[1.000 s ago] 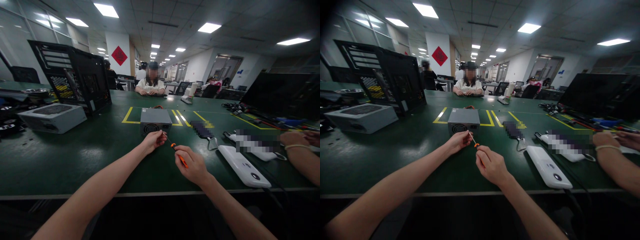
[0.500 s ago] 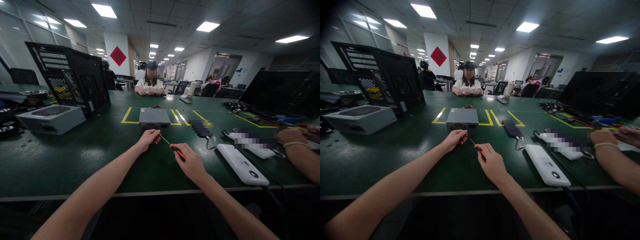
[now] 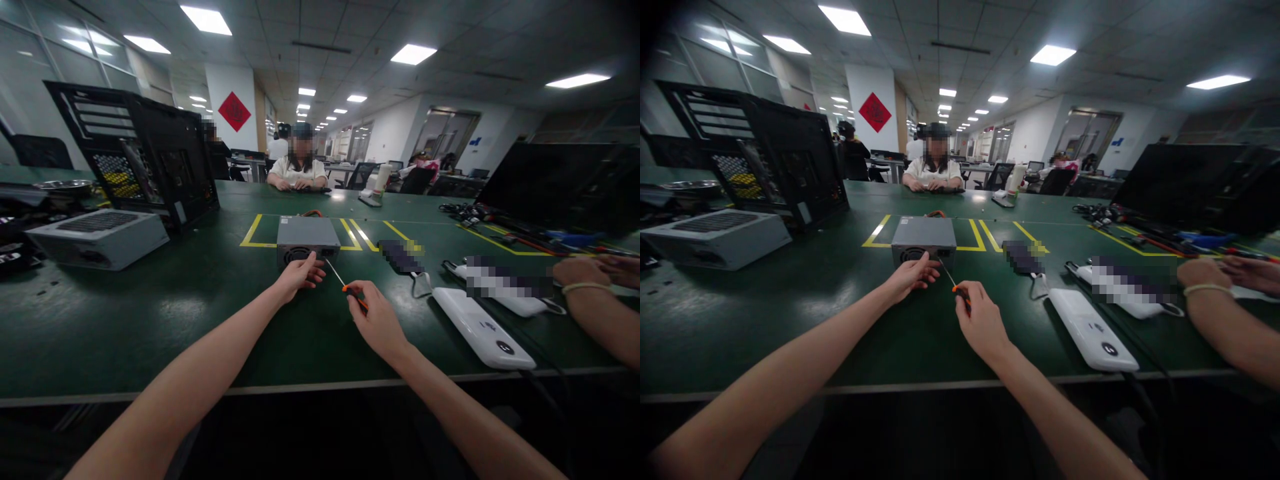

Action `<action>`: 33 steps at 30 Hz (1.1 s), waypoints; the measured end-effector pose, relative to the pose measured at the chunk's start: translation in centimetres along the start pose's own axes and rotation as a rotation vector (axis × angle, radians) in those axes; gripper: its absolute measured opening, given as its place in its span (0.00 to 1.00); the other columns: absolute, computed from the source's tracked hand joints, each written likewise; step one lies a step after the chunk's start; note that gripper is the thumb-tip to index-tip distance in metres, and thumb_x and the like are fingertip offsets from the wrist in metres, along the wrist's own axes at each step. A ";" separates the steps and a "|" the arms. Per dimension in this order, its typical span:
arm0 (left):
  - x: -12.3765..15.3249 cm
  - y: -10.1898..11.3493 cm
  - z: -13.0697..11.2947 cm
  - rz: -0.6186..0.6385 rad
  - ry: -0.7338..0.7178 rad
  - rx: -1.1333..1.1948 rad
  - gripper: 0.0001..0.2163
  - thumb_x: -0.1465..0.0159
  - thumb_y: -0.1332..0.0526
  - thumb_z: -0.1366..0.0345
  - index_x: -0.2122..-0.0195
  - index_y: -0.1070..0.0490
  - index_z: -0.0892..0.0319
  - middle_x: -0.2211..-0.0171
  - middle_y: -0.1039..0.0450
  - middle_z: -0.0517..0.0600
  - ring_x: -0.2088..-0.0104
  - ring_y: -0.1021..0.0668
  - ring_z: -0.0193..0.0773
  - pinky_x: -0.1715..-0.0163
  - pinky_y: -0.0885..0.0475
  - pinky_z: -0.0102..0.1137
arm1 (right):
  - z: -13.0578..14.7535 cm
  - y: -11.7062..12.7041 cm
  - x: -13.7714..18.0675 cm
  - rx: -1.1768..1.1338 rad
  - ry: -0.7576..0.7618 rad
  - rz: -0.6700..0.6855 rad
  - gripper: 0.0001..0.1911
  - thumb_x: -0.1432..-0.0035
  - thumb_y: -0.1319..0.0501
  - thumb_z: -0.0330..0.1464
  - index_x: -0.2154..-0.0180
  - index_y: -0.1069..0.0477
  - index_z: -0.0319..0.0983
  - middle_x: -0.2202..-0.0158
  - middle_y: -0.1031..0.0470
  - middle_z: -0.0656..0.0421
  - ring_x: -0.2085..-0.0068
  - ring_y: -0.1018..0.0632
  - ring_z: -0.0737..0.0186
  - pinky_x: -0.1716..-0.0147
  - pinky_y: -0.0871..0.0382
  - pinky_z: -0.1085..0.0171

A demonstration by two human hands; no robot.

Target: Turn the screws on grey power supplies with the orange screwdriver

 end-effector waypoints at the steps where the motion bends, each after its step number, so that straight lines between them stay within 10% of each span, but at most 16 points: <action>1: 0.1 -0.1 0.0 0.003 0.006 0.008 0.20 0.35 0.48 0.52 0.58 0.29 0.66 0.68 0.27 0.54 0.74 0.27 0.29 0.79 0.36 0.22 | -0.4 0.1 -0.1 -0.001 -0.019 -0.016 0.08 0.41 0.49 0.31 0.58 0.37 0.39 0.61 0.29 0.55 0.61 0.24 0.59 0.63 0.29 0.59; 23: 0.3 -0.3 -0.1 0.004 0.026 0.037 0.15 0.33 0.50 0.59 0.59 0.30 0.66 0.72 0.29 0.52 0.76 0.28 0.29 0.78 0.36 0.23 | -2.6 0.4 -1.3 0.062 -0.108 -0.100 0.07 0.43 0.48 0.32 0.61 0.36 0.39 0.64 0.29 0.56 0.65 0.25 0.59 0.68 0.30 0.60; 33: 0.2 -0.3 0.0 0.000 0.011 -0.012 0.14 0.33 0.51 0.61 0.59 0.30 0.66 0.73 0.29 0.51 0.76 0.28 0.29 0.78 0.35 0.24 | 0.5 1.6 -1.3 0.265 0.124 -0.178 0.12 0.42 0.49 0.27 0.57 0.33 0.37 0.60 0.33 0.52 0.62 0.26 0.58 0.64 0.29 0.59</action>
Point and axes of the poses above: each hand's wrist, its own x-axis away from the middle knuckle, its own y-axis out of the back of the hand, z = x × y, the point moved 7 cm from there along -x, towards the middle knuckle
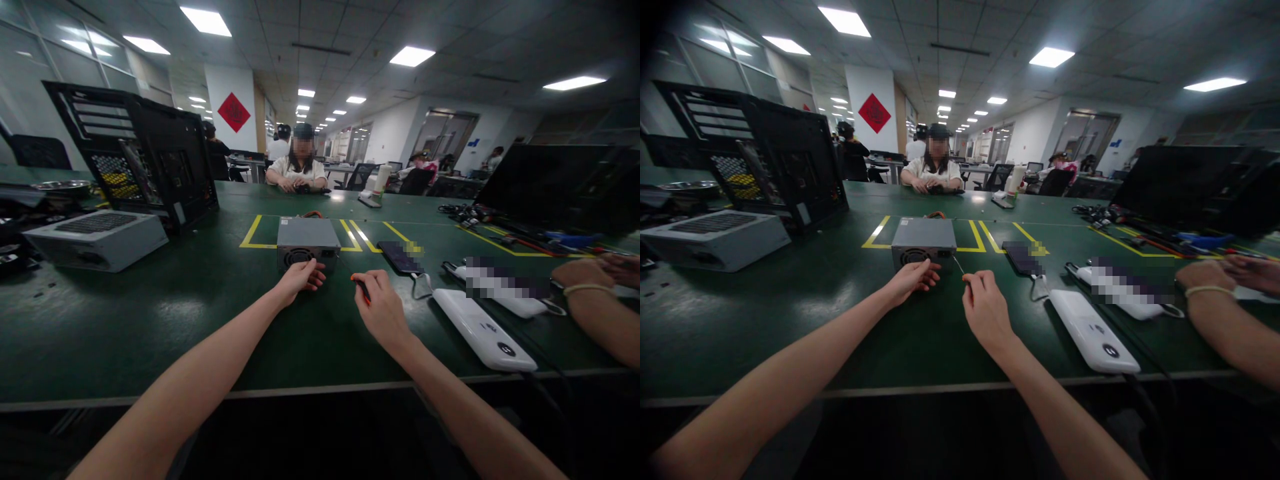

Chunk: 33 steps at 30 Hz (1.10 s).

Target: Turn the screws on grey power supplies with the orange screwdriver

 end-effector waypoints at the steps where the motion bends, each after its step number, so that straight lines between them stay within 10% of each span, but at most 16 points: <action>1: 0.0 0.0 0.0 -0.003 -0.002 -0.010 0.14 0.33 0.51 0.62 0.59 0.30 0.66 0.73 0.29 0.51 0.76 0.28 0.29 0.78 0.36 0.24 | 0.4 0.2 -0.1 0.031 0.040 0.000 0.13 0.42 0.49 0.26 0.56 0.33 0.38 0.60 0.32 0.52 0.61 0.27 0.57 0.63 0.29 0.58; 13: -0.1 -0.4 -0.3 -0.005 -0.174 -0.312 0.12 0.34 0.51 0.64 0.60 0.31 0.63 0.72 0.31 0.49 0.75 0.28 0.31 0.78 0.34 0.24 | 2.2 2.8 -4.2 0.209 0.150 -0.228 0.09 0.38 0.49 0.33 0.56 0.37 0.39 0.63 0.31 0.54 0.67 0.27 0.63 0.78 0.36 0.68; 22: 2.0 -1.1 -3.5 -0.181 -0.822 -0.976 0.10 0.35 0.50 0.69 0.59 0.31 0.60 0.64 0.30 0.51 0.63 0.27 0.37 0.61 0.31 0.33 | 1.6 1.6 -2.3 -0.106 0.328 -0.373 0.16 0.43 0.45 0.24 0.53 0.40 0.42 0.57 0.33 0.53 0.55 0.28 0.59 0.57 0.29 0.59; 33: 4.2 -1.7 -5.7 -0.407 -1.086 -1.295 0.12 0.36 0.49 0.70 0.53 0.31 0.59 0.47 0.37 0.56 0.43 0.38 0.45 0.44 0.40 0.44 | 0.9 1.5 -2.0 -0.241 0.291 -0.365 0.15 0.45 0.42 0.25 0.56 0.41 0.43 0.58 0.34 0.55 0.55 0.29 0.58 0.59 0.28 0.56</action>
Point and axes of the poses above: each hand's wrist, its own x-axis away from the middle knuckle, its own y-axis out of the back of the hand, z = x × y, the point moved 7 cm from there along -x, towards the middle knuckle
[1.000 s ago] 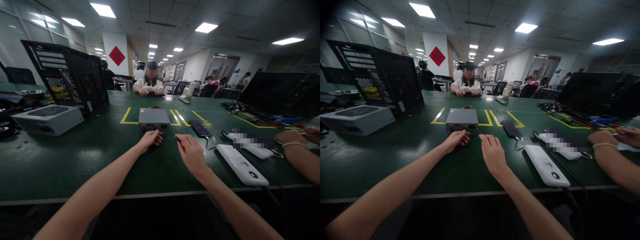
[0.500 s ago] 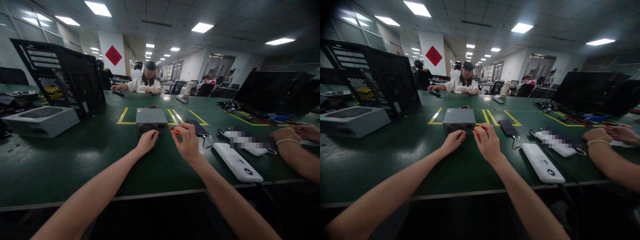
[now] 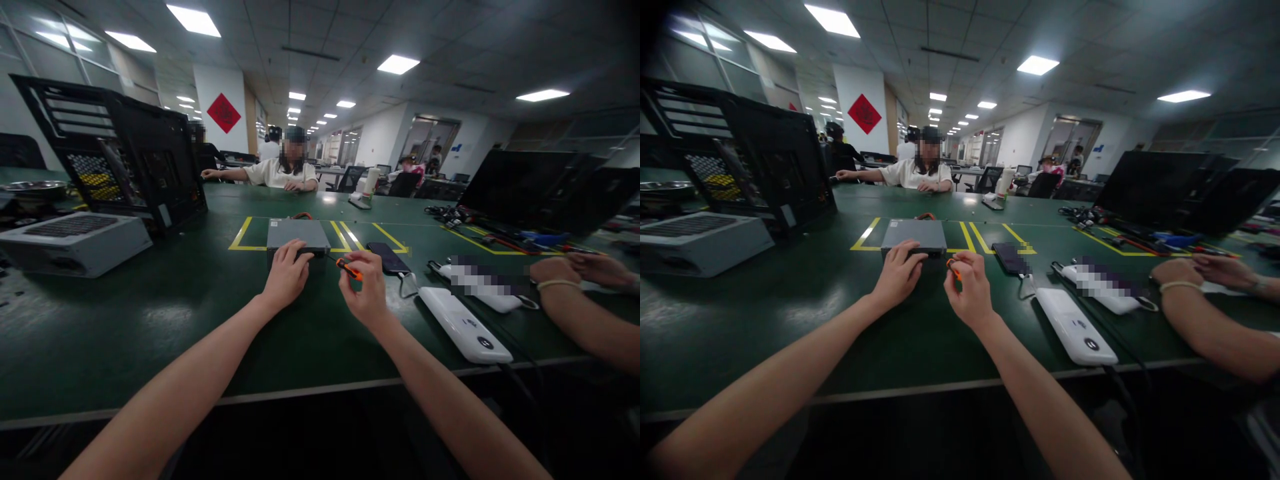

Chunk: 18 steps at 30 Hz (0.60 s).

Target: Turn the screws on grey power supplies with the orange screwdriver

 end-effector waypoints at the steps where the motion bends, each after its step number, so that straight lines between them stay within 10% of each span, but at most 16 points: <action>1: 0.0 0.0 0.1 0.010 0.001 -0.030 0.13 0.36 0.49 0.70 0.53 0.31 0.59 0.45 0.38 0.56 0.41 0.39 0.46 0.43 0.43 0.45 | 0.3 0.0 0.0 0.023 0.007 0.010 0.13 0.45 0.42 0.26 0.59 0.40 0.43 0.60 0.34 0.55 0.57 0.29 0.58 0.60 0.29 0.56; 18: 0.5 -1.1 -0.3 0.157 -0.027 -0.100 0.15 0.38 0.47 0.70 0.51 0.31 0.57 0.41 0.44 0.59 0.38 0.43 0.48 0.40 0.49 0.49 | 0.5 0.2 0.1 0.024 0.008 0.009 0.14 0.44 0.44 0.24 0.56 0.41 0.42 0.58 0.33 0.53 0.56 0.29 0.58 0.58 0.30 0.55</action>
Point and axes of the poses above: each hand's wrist, its own x-axis away from the middle knuckle, its own y-axis out of the back of the hand, z = x × y, the point moved 7 cm from there along -x, towards the middle knuckle
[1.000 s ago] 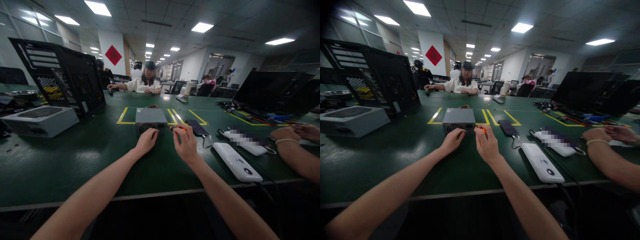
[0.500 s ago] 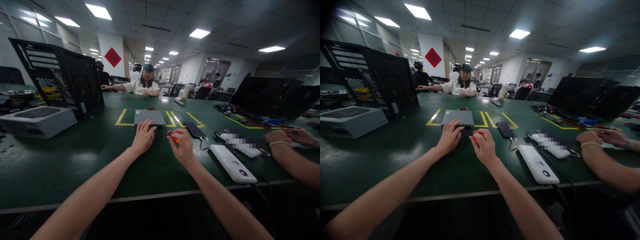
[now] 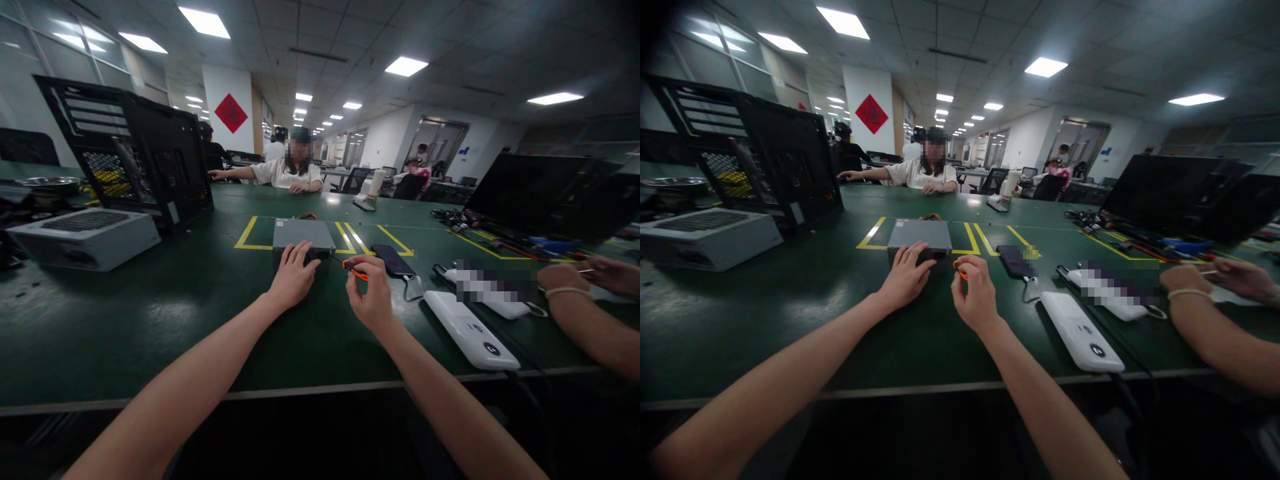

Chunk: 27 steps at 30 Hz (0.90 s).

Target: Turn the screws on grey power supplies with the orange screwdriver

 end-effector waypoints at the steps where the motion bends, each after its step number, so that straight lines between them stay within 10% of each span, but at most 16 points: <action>1: 0.0 0.0 0.0 0.003 -0.001 -0.004 0.15 0.38 0.47 0.70 0.51 0.31 0.57 0.40 0.45 0.59 0.38 0.43 0.48 0.40 0.49 0.49 | 0.0 -0.2 0.0 0.005 0.005 0.021 0.13 0.44 0.44 0.24 0.57 0.40 0.42 0.59 0.32 0.54 0.57 0.29 0.58 0.58 0.30 0.55; 27: 0.0 -0.6 -0.6 0.045 0.016 -0.078 0.20 0.42 0.43 0.72 0.48 0.32 0.51 0.40 0.48 0.57 0.38 0.46 0.51 0.40 0.52 0.51 | 0.4 -0.2 0.1 -0.014 -0.006 0.043 0.14 0.44 0.44 0.25 0.56 0.39 0.43 0.56 0.34 0.53 0.55 0.29 0.58 0.58 0.28 0.55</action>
Point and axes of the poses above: each hand's wrist, its own x-axis away from the middle knuckle, its own y-axis out of the back of the hand, z = x × y, the point moved 7 cm from there along -x, towards the middle knuckle
